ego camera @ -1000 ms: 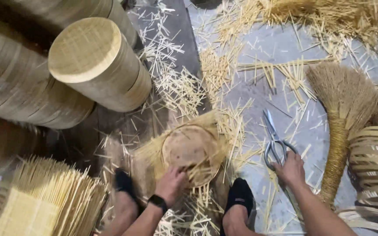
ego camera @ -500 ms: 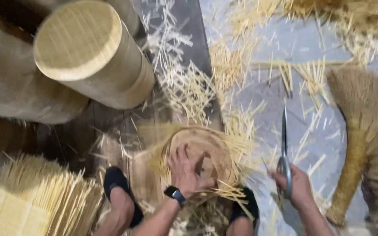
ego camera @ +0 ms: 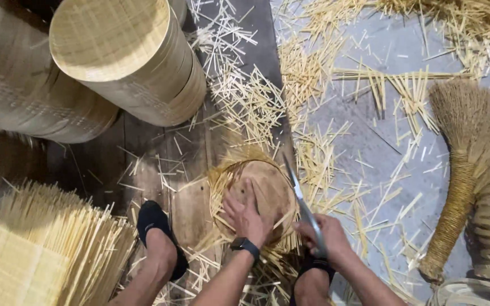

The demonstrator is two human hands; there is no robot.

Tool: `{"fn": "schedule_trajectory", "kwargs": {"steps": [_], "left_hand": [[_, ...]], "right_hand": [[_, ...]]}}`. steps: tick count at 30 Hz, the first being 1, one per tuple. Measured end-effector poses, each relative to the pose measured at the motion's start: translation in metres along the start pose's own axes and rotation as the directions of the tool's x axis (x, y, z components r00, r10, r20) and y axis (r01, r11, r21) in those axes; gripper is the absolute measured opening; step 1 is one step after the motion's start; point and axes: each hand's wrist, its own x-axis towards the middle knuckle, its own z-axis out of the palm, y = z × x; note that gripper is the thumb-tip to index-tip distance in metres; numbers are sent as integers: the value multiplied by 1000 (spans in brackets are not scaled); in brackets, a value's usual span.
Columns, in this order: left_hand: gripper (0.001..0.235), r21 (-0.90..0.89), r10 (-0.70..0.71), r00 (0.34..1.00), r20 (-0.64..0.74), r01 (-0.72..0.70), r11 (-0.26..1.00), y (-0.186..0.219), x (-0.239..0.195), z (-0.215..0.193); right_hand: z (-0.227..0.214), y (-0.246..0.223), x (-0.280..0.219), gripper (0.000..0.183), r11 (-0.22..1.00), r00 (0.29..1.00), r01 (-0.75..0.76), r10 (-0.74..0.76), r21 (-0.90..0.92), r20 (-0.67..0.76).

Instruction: Assembling and trimming bamboo strips around a circular frame to create a basket lid.

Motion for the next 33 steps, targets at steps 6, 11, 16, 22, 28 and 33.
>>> {"fn": "schedule_trajectory", "kwargs": {"steps": [6,11,16,22,28,33], "left_hand": [[113,13,328,942,72,-330,944,-11,7,-10],[116,58,191,981,29,-192,980,5,6,0],[115,23,236,972,-24,-235,972,-4,10,5],[116,-17,300,948,107,-300,954,-10,7,-6],[116,49,298,911,285,-325,945,2,6,-27],[114,70,372,873,316,-412,908,0,12,-32]], "right_hand": [[-57,-5,3,54,856,961,105,-218,-506,-169],[-59,-2,42,57,487,753,269,-644,-831,-134],[-53,5,74,48,336,769,172,-634,-926,-87],[-71,-12,61,34,321,850,172,-527,-931,-25],[-63,11,88,47,262,715,216,-699,-941,-31],[-72,2,85,44,257,773,224,-635,-940,11]]}}
